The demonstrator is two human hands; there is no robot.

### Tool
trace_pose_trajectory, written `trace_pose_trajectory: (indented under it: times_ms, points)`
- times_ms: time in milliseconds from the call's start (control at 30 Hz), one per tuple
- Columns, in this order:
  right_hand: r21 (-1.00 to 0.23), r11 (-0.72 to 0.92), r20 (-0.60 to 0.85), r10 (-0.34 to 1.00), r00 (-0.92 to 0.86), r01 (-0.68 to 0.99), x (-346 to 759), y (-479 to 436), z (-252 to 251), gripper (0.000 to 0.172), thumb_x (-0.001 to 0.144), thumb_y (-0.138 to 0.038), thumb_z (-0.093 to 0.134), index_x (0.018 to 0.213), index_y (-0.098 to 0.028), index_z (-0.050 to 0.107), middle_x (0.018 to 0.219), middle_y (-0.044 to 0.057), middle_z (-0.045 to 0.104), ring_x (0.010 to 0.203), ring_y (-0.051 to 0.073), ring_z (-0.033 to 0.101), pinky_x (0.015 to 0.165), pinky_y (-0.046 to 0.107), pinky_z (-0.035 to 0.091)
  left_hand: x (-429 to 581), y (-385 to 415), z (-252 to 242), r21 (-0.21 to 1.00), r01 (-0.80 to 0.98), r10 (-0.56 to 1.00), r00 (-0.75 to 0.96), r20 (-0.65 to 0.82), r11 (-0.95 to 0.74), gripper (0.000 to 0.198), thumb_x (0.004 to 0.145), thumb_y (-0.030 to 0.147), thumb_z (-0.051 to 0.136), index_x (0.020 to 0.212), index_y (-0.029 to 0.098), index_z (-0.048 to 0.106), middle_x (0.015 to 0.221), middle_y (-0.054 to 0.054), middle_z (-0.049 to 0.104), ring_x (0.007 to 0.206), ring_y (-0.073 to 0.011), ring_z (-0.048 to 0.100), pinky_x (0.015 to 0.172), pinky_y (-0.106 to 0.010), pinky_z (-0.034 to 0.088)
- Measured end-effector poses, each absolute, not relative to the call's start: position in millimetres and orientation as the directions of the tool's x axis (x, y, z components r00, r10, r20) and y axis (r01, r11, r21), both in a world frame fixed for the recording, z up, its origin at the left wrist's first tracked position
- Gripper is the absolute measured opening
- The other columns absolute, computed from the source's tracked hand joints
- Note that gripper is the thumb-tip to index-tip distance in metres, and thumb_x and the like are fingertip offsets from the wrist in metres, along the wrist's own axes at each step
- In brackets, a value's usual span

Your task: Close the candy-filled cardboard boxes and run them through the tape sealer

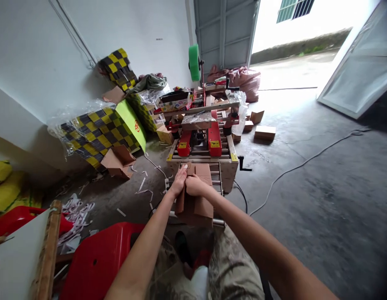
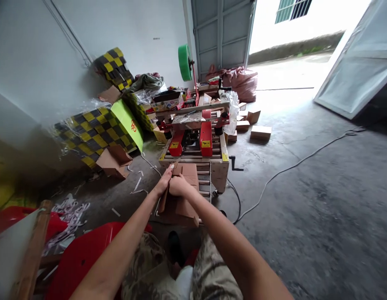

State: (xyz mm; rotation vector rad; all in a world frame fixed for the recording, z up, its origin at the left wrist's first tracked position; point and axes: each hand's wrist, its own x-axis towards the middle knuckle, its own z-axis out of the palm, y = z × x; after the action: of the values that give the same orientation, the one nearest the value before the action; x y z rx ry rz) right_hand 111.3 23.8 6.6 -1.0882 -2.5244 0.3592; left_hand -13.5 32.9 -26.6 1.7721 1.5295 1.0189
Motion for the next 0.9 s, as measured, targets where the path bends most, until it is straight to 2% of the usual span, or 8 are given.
trace_pose_trajectory:
  times_ms: [100,167,233,300,367,500,700,900]
  points:
    - [-0.402,0.698,0.245,0.705,-0.665,0.592,134.4,23.3,4.8,0.015,0.078,-0.007,0.058,0.088,-0.013,0.067,0.087,0.005,0.067,0.091,0.02,0.06,0.1,0.035,0.036,-11.0,32.2,-25.8,0.786,0.586,0.98,0.094,0.173,-0.195,0.049,0.093,0.03,0.027,0.138,0.011,0.038,0.15,-0.008,0.026,0.14,-0.0139,0.017,0.117,-0.035,0.006]
    - [-0.418,0.689,0.291,0.719,-0.632,0.592,147.8,15.5,4.3,0.022,0.079,-0.005,0.052,0.093,-0.013,0.067,0.099,0.009,0.065,0.103,0.021,0.056,0.105,0.034,0.032,-7.8,30.2,-24.2,0.769,0.608,0.98,0.111,0.165,-0.199,0.049,0.094,0.03,0.026,0.139,0.013,0.036,0.151,-0.007,0.025,0.14,-0.0146,0.016,0.117,-0.037,0.006]
    - [-0.468,0.632,0.421,0.774,-0.472,0.618,158.3,1.2,2.3,0.026,0.086,-0.012,0.047,0.106,-0.014,0.065,0.121,0.012,0.055,0.121,0.024,0.044,0.109,0.04,0.027,-2.6,25.3,-21.3,0.705,0.681,0.98,0.135,0.143,-0.197,0.049,0.094,0.031,0.026,0.139,0.016,0.037,0.151,-0.005,0.025,0.141,-0.0167,0.013,0.117,-0.04,0.006]
    - [-0.56,0.555,0.529,0.811,-0.25,0.615,165.4,-16.4,-3.0,0.035,0.09,-0.022,0.046,0.122,-0.014,0.056,0.136,0.014,0.041,0.131,0.026,0.03,0.11,0.045,0.025,4.6,18.0,-18.0,0.578,0.793,0.981,0.151,0.119,-0.192,0.05,0.094,0.035,0.029,0.14,0.018,0.036,0.152,-0.003,0.022,0.142,-0.02,0.008,0.117,-0.042,0.007]
    - [-0.627,0.498,0.521,0.84,-0.153,0.599,168.8,-32.8,-10.1,0.046,0.091,-0.028,0.044,0.135,-0.012,0.044,0.143,0.015,0.033,0.134,0.027,0.024,0.11,0.046,0.026,12.4,10.9,-14.8,0.437,0.884,0.985,0.136,0.105,-0.169,0.052,0.093,0.038,0.031,0.141,0.02,0.034,0.153,-0.003,0.019,0.142,-0.0236,0.004,0.116,-0.043,0.01]
    - [-0.555,0.415,0.302,0.908,-0.29,0.721,164.3,-47.6,-16.3,0.054,0.092,-0.028,0.043,0.142,-0.012,0.034,0.15,0.014,0.02,0.138,0.031,0.012,0.109,0.051,0.025,19.6,7.5,-9.9,0.346,0.931,0.992,0.098,0.076,-0.119,0.052,0.093,0.039,0.031,0.143,0.023,0.032,0.154,-0.001,0.016,0.142,-0.0269,0.003,0.115,-0.044,0.016]
    - [-0.42,0.373,0.172,0.928,-0.331,0.828,152.2,-37.2,-9.6,0.054,0.09,-0.023,0.039,0.141,-0.006,0.034,0.149,0.02,0.017,0.137,0.036,0.012,0.107,0.058,0.022,12.3,14.2,-4.8,0.444,0.886,0.987,0.159,-0.021,-0.133,0.051,0.095,0.035,0.022,0.143,0.017,0.032,0.154,-0.003,0.015,0.142,-0.0206,-0.001,0.116,-0.041,0.007]
    - [-0.571,0.462,0.173,0.876,-0.451,0.678,167.6,-21.4,-19.1,0.073,0.083,-0.029,0.038,0.145,0.0,0.015,0.151,0.018,0.009,0.139,0.03,0.004,0.111,0.053,0.013,31.4,3.8,-1.4,0.356,0.934,0.999,0.041,-0.034,-0.026,0.057,0.092,0.046,0.03,0.145,0.022,0.027,0.155,-0.002,0.012,0.142,-0.0255,0.0,0.115,-0.044,0.013]
